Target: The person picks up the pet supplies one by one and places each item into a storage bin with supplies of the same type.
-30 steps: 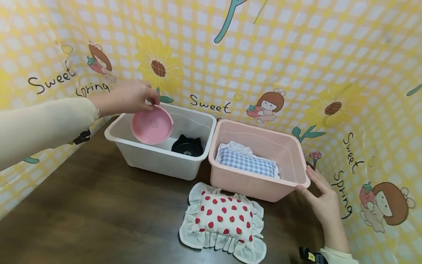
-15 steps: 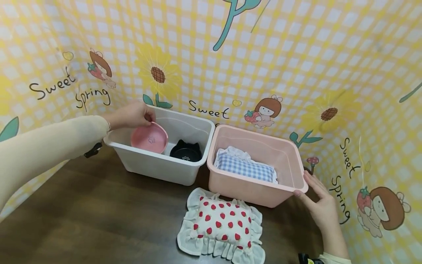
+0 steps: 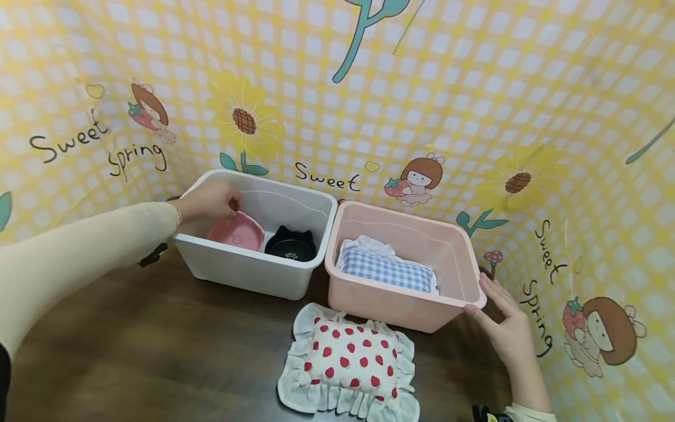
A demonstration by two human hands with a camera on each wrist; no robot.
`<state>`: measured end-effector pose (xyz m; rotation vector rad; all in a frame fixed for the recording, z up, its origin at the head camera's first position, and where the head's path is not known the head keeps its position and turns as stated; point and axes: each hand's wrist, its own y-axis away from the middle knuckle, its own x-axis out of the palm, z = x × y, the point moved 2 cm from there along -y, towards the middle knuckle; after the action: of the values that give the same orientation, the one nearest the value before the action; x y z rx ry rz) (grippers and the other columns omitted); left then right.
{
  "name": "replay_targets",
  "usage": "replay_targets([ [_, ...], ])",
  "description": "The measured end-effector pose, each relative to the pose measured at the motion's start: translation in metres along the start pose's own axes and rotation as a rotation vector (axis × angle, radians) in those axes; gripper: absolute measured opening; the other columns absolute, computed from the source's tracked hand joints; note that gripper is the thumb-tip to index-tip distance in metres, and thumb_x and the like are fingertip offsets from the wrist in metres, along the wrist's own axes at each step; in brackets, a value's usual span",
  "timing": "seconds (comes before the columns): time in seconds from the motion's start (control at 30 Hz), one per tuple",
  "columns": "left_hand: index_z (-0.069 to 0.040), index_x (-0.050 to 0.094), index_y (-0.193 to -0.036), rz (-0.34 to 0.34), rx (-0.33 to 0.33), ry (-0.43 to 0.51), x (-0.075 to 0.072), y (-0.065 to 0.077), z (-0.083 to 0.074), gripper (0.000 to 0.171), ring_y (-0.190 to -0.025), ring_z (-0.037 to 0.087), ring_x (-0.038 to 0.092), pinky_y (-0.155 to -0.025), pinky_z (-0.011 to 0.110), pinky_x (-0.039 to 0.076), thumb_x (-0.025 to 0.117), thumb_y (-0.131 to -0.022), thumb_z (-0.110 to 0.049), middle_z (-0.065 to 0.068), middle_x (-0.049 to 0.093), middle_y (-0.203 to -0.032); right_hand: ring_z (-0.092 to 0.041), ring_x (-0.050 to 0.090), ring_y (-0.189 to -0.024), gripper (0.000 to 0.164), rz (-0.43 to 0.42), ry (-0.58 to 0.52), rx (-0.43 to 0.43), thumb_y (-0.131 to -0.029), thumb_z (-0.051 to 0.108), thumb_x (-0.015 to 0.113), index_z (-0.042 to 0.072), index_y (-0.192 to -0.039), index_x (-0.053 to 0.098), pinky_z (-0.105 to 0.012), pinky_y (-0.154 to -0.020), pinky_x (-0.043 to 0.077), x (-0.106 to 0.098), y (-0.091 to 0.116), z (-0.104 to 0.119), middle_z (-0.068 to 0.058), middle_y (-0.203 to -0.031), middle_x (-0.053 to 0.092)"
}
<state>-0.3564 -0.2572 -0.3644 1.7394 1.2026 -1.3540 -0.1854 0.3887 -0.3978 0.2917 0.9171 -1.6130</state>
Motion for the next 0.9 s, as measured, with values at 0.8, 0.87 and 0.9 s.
replay_targets([
  [0.8, 0.004, 0.066, -0.121, -0.022, -0.057, 0.202, -0.014, 0.019, -0.017, 0.036, -0.108, 0.037, 0.066, -0.096, 0.055, 0.05, 0.073, -0.095, -0.02, 0.022, 0.071, -0.113, -0.006, 0.037, -0.148, 0.062, 0.026, 0.0, 0.038, -0.089, 0.018, 0.082, 0.024, -0.147, 0.058, -0.036, -0.123, 0.029, -0.001, -0.014, -0.001, 0.004, -0.155, 0.05],
  [0.87, 0.003, 0.066, -0.122, -0.024, -0.041, 0.243, -0.013, 0.023, -0.023, 0.036, -0.109, 0.036, 0.066, -0.096, 0.054, 0.05, 0.072, -0.096, -0.021, 0.021, 0.072, -0.114, -0.016, 0.037, -0.15, 0.063, 0.029, 0.002, 0.045, -0.089, 0.018, 0.082, 0.024, -0.147, 0.057, -0.043, -0.122, 0.029, -0.004, -0.013, -0.003, 0.002, -0.156, 0.05],
  [0.9, 0.001, 0.066, -0.122, -0.022, -0.041, 0.259, -0.012, 0.024, -0.026, 0.036, -0.11, 0.035, 0.066, -0.096, 0.053, 0.05, 0.072, -0.097, -0.023, 0.02, 0.071, -0.115, -0.02, 0.037, -0.15, 0.063, 0.03, 0.005, 0.049, -0.089, 0.018, 0.082, 0.024, -0.147, 0.057, -0.047, -0.122, 0.029, -0.005, -0.011, -0.004, 0.001, -0.156, 0.049],
])
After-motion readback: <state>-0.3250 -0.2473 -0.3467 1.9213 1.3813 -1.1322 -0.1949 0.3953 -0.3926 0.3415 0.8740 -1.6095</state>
